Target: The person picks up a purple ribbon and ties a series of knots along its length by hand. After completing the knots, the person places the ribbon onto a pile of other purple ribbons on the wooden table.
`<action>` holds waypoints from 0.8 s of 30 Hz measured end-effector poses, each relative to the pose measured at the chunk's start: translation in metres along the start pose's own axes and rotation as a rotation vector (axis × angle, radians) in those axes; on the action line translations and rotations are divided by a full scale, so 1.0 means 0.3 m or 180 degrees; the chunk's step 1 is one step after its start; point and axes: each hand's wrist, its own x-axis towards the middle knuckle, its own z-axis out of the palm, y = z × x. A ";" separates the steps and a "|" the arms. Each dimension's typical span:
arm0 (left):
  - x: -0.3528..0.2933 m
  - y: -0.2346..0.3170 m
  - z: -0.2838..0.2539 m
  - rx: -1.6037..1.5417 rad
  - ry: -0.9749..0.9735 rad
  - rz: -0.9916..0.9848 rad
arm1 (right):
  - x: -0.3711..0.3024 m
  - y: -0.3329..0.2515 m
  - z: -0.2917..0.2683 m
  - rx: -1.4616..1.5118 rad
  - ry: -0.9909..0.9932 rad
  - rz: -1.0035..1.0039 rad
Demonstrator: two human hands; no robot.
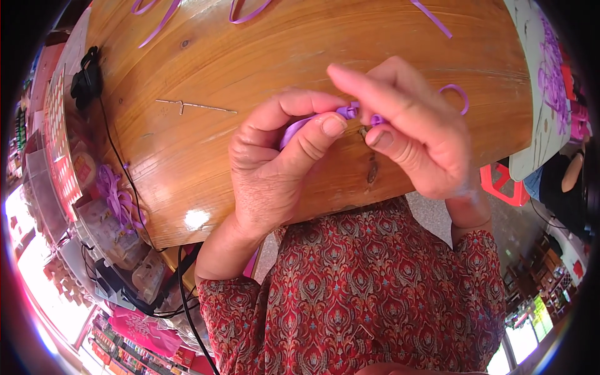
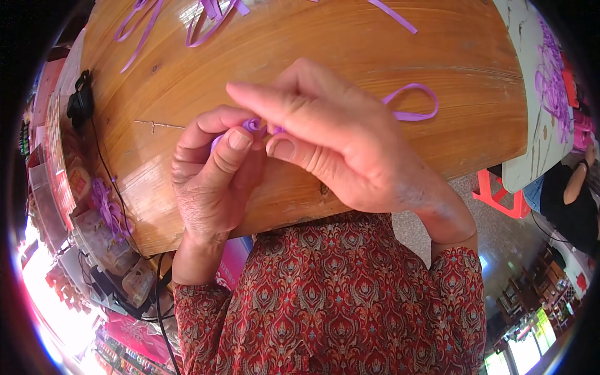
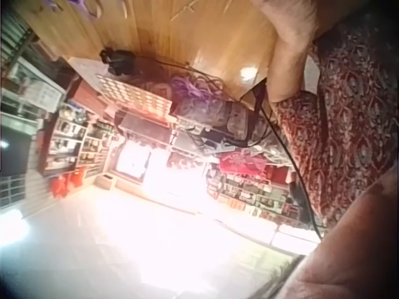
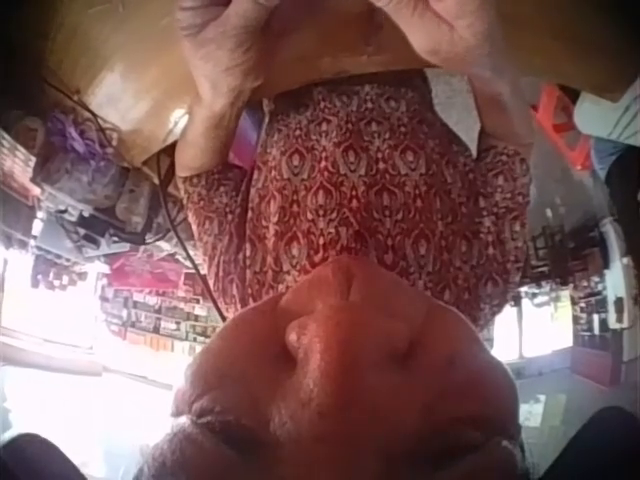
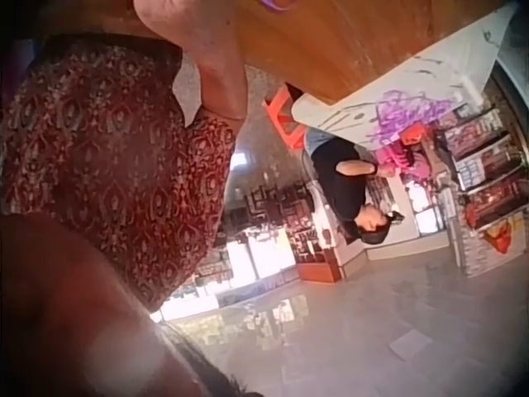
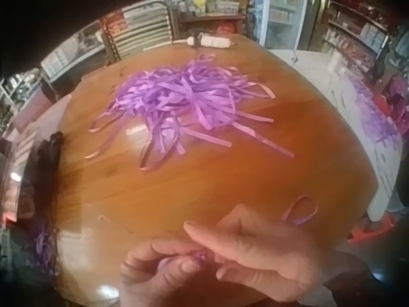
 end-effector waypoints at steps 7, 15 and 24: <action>-0.008 0.014 0.006 0.0107 0.0062 -0.0274 | -0.018 -0.012 0.014 0.0479 0.0836 0.0274; -0.008 0.019 0.006 0.0266 -0.0038 -0.0141 | -0.013 0.009 -0.014 0.0160 0.0462 -0.0381; -0.011 0.019 0.014 0.0436 0.0143 -0.0011 | -0.013 -0.015 0.000 0.0573 0.0580 0.0276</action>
